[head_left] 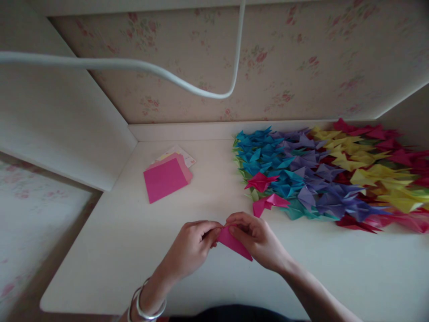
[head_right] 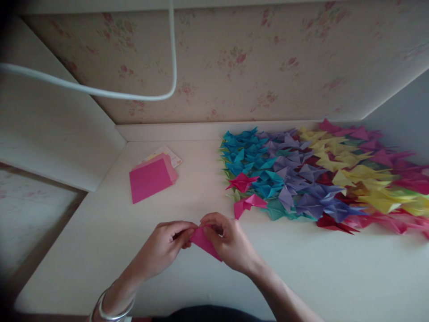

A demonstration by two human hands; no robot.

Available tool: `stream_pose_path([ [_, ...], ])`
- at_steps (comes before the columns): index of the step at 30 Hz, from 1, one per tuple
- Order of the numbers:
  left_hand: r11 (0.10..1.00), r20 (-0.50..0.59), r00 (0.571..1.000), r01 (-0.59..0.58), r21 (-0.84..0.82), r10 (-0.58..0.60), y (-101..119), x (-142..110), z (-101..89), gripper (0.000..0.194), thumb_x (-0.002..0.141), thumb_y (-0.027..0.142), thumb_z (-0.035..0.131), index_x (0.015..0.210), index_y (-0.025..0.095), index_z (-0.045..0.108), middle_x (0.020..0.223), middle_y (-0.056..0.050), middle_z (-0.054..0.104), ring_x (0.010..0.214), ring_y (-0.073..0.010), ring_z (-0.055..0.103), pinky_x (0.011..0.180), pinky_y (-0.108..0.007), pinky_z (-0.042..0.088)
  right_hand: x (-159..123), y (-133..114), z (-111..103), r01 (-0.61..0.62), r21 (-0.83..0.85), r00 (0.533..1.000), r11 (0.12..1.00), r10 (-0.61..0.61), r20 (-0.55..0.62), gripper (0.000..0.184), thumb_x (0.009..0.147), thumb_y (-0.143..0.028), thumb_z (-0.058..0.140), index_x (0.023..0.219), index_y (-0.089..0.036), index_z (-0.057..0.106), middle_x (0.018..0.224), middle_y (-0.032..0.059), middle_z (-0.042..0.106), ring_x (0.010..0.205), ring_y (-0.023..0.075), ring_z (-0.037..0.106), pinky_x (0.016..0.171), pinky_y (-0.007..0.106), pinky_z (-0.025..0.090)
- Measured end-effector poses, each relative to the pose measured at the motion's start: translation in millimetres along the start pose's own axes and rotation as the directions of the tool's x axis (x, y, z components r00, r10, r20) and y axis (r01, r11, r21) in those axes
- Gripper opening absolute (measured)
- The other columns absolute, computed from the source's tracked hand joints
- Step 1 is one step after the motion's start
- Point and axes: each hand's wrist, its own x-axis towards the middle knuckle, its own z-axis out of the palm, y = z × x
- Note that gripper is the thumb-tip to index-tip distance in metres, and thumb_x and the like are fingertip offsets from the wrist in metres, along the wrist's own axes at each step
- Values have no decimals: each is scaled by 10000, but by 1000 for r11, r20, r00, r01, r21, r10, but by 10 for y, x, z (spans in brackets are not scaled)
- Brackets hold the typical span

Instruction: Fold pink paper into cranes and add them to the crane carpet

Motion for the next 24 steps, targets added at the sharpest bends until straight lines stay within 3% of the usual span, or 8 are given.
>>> stream_pose_path([
  [3,1000,39,999,10,20,-11,22,9,5,258,956,338,511,914,186,714,684,8,669,608,-120,585,584,-204,408,2,16,-15,-12,-11,1000,1000,12,3,133,899,-238,578,989,-183,660,894,57,728,828,204,692,666,271,501],
  [6,998,84,995,51,24,-53,-6,27,26,302,919,393,561,783,166,705,629,7,648,557,-115,546,528,-207,371,1,31,-18,-9,-8,999,1000,9,33,142,902,-238,586,1022,-187,641,891,54,736,812,198,700,639,261,499],
  [14,903,154,955,292,-314,-255,-86,17,125,378,882,469,576,714,141,660,599,-39,674,500,-139,609,484,-221,460,-2,30,5,-11,87,996,996,3,94,133,927,-229,561,1054,-194,574,914,62,754,827,196,722,675,278,517],
  [17,886,178,957,280,-371,-228,-84,7,120,376,897,455,565,723,135,658,622,-45,681,537,-141,625,519,-228,484,13,39,0,-10,92,995,996,0,102,151,926,-235,562,1072,-197,570,945,66,752,861,201,720,710,290,524],
  [21,868,226,959,254,-426,-170,-90,-12,92,323,879,429,621,903,116,695,736,-67,709,656,-157,649,608,-250,516,25,44,-16,-23,74,996,997,16,89,165,912,-249,580,1065,-187,580,927,70,749,850,204,713,671,280,515],
  [24,854,198,962,258,-451,-186,-96,-21,97,326,860,413,658,959,105,696,754,-72,711,672,-160,648,628,-260,519,24,40,-15,-31,97,997,995,24,77,169,903,-259,593,1053,-184,585,905,67,746,837,201,710,648,270,511],
])
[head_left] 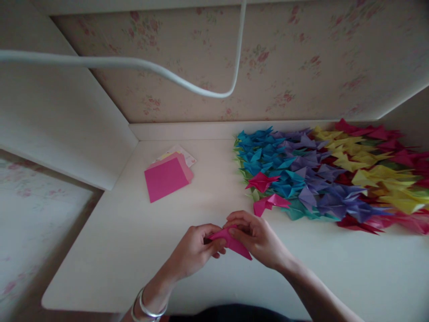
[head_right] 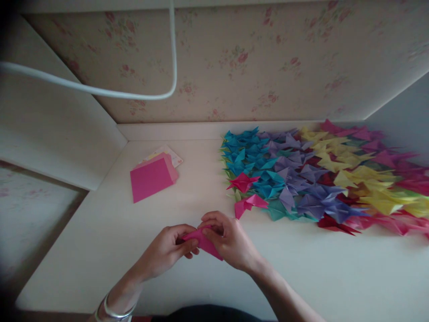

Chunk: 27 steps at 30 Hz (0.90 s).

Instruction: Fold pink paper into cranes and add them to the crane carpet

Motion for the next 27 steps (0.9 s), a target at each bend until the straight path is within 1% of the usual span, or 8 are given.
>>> stream_pose_path([
  [7,999,-89,996,-28,-40,25,-17,11,45,312,867,409,656,900,107,727,695,-55,701,648,-163,651,606,-260,522,8,18,39,4,83,1000,997,-2,-26,205,891,-302,634,1054,-191,578,952,74,746,840,201,722,688,286,546],
  [10,996,-60,998,-26,-80,21,-32,-7,45,382,907,432,599,1084,116,721,814,-90,751,753,-200,709,662,-288,555,19,54,27,-26,110,995,994,36,-93,259,863,-327,675,1067,-191,591,996,85,752,902,212,722,747,301,558],
  [13,984,-29,998,52,-169,-57,-63,-29,29,499,932,466,544,1281,116,615,900,-130,778,806,-237,747,686,-330,583,19,76,12,-54,105,990,993,67,-122,299,838,-350,704,1071,-186,614,1000,91,763,912,222,723,767,319,562],
  [17,957,-39,993,101,-270,-116,-102,-36,3,475,942,470,527,1262,123,586,789,-108,778,732,-234,756,658,-328,584,5,61,3,-81,142,989,986,98,-114,387,814,-373,725,1135,-184,620,1017,98,767,873,230,732,729,331,578],
  [20,927,-92,995,-3,-375,-34,-126,-25,11,421,947,476,522,1241,177,563,926,-103,762,914,-262,741,753,-359,585,14,38,-6,-38,184,980,982,73,-187,379,799,-382,742,1106,-184,643,1033,109,764,904,240,730,751,333,586],
  [22,908,-61,997,-69,-414,48,-141,-6,37,418,940,464,546,1259,195,553,1070,-120,737,1019,-263,709,862,-383,559,36,25,-3,18,199,958,980,40,-286,336,794,-391,749,1042,-183,662,1022,112,764,899,236,729,745,321,588],
  [25,909,22,992,-105,-403,124,-155,52,97,377,922,388,614,1237,182,587,1134,-131,722,1005,-239,707,887,-363,545,82,20,34,86,234,923,968,11,-384,306,781,-393,765,988,-190,666,975,97,770,870,223,729,727,301,588],
  [27,917,1,991,-121,-380,131,-157,107,132,321,922,353,623,1185,168,620,1053,-115,743,946,-221,717,835,-339,564,114,35,79,108,283,918,953,14,-397,307,767,-387,780,975,-196,662,952,86,774,874,223,731,749,304,588],
])
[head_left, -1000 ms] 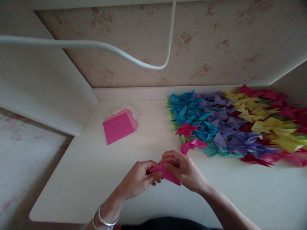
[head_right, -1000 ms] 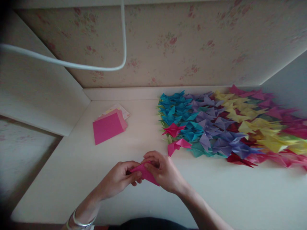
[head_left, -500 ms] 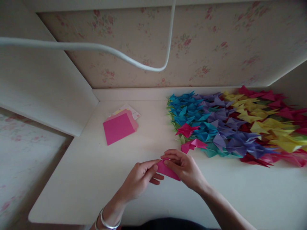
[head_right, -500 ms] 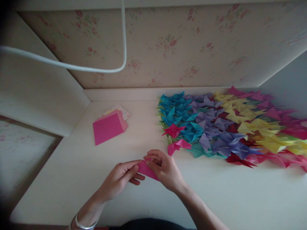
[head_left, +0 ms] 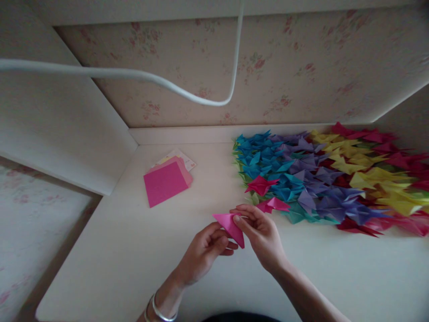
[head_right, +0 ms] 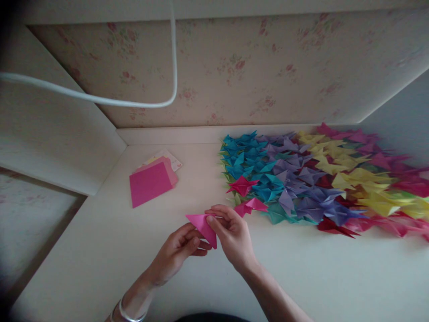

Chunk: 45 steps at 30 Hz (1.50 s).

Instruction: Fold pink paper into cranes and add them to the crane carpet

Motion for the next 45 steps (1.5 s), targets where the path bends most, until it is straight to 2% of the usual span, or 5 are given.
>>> stream_pose_path([
  [17,942,-64,996,39,-333,-64,-176,220,-38,414,854,456,685,1186,215,627,1022,-92,744,812,-214,751,719,-290,587,38,206,171,-192,396,978,898,207,5,327,681,-397,841,882,-186,692,760,6,672,625,132,582,523,224,463],
  [23,974,-144,989,4,-226,-37,-188,218,-74,400,910,384,623,1260,209,539,1026,-96,744,820,-222,748,764,-346,591,74,279,150,-206,360,978,910,205,41,332,718,-428,810,918,-194,684,731,-6,674,619,140,594,544,243,470],
  [31,960,-279,947,-81,269,158,-236,237,-166,357,906,259,562,1252,197,625,1299,-105,651,1135,-282,633,869,-372,571,23,461,178,63,-32,998,998,-62,31,420,893,-413,636,1261,-225,559,1019,96,697,813,205,683,614,296,569],
  [35,903,-344,900,-111,415,269,-225,261,-243,322,894,204,542,1179,204,693,1247,-67,698,1197,-255,602,1054,-391,446,-49,559,140,366,-304,930,880,-348,114,319,884,-316,664,1191,-240,625,1213,120,596,1036,247,629,853,378,566],
  [45,913,-342,908,-94,398,243,-248,264,-220,398,897,182,536,1286,183,619,1337,-101,638,1272,-256,549,1090,-396,402,-45,671,54,413,-551,910,725,-356,213,496,1003,-280,447,1491,-301,366,1467,101,356,1331,263,436,1064,375,451],
])
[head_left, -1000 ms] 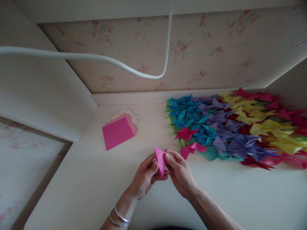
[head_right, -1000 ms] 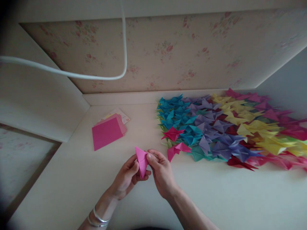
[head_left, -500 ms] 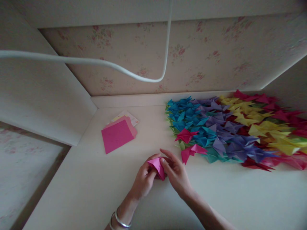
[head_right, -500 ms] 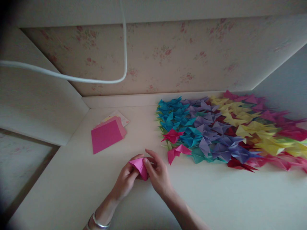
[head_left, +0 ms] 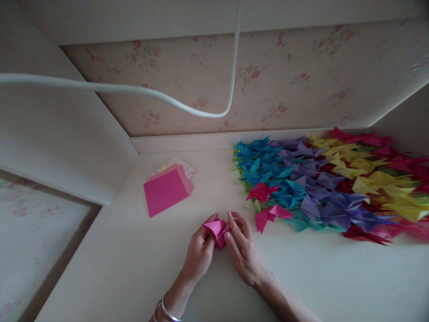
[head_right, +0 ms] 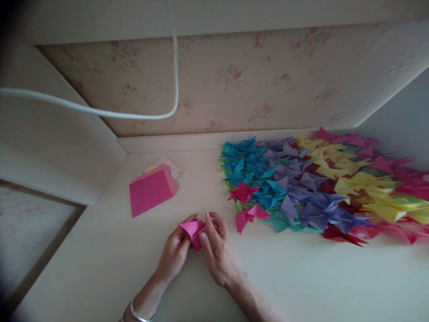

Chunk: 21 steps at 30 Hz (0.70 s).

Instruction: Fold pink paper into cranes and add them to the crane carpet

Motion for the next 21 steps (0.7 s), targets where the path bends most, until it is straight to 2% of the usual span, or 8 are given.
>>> stream_pose_path([
  [4,997,91,995,44,-58,-39,52,-14,19,369,898,192,541,1251,176,647,1266,-100,683,1184,-267,603,1028,-400,455,25,18,45,8,-11,1000,1000,-8,2,508,1027,-229,345,1524,-312,281,1459,108,349,1331,240,432,1066,367,441],
  [6,988,177,981,97,-118,-75,81,-25,31,353,902,219,548,1233,168,658,1211,-102,708,1094,-268,644,933,-382,517,49,18,55,8,-12,998,1000,-9,-56,489,1016,-225,378,1498,-300,343,1387,119,414,1273,242,477,1031,371,463],
  [9,959,254,957,193,-206,-138,81,-28,48,399,893,252,570,1274,147,622,1124,-114,736,945,-256,691,795,-359,569,67,5,37,-8,19,985,1000,11,-174,389,976,-226,491,1363,-259,509,1185,115,523,1023,220,594,875,342,539],
  [11,968,212,968,172,-184,-132,47,-17,53,423,884,247,571,1291,137,604,1085,-115,745,882,-243,703,760,-353,579,60,-18,9,10,37,977,999,-2,-212,261,948,-201,544,1199,-243,599,1055,91,561,897,201,608,786,319,552],
  [13,990,133,988,96,-101,-82,1,0,52,408,875,216,558,1272,144,623,1083,-105,746,894,-235,701,787,-349,575,43,-53,-22,78,52,981,996,-67,-184,195,942,-167,537,1103,-235,624,1010,85,586,906,205,612,789,319,548],
  [17,1000,69,998,3,27,-5,-62,12,28,410,860,166,541,1254,178,654,1133,-81,740,944,-222,694,873,-337,547,17,-125,-61,161,66,987,985,-160,-26,301,929,-183,546,1225,-213,585,1139,122,603,1053,240,605,903,359,530],
  [19,995,71,997,-29,98,22,-62,4,15,423,873,159,517,1275,190,643,1131,-79,747,913,-219,709,853,-331,556,19,-140,-62,152,46,988,987,-152,-13,372,897,-211,605,1267,-206,566,1168,130,606,1066,251,608,914,362,532],
  [21,988,76,996,-62,138,52,-46,-6,9,419,894,171,510,1294,198,631,1176,-82,733,974,-229,706,891,-335,547,29,-137,-54,145,46,989,988,-143,-34,361,897,-199,602,1256,-209,578,1143,121,631,1035,241,631,887,339,546],
])
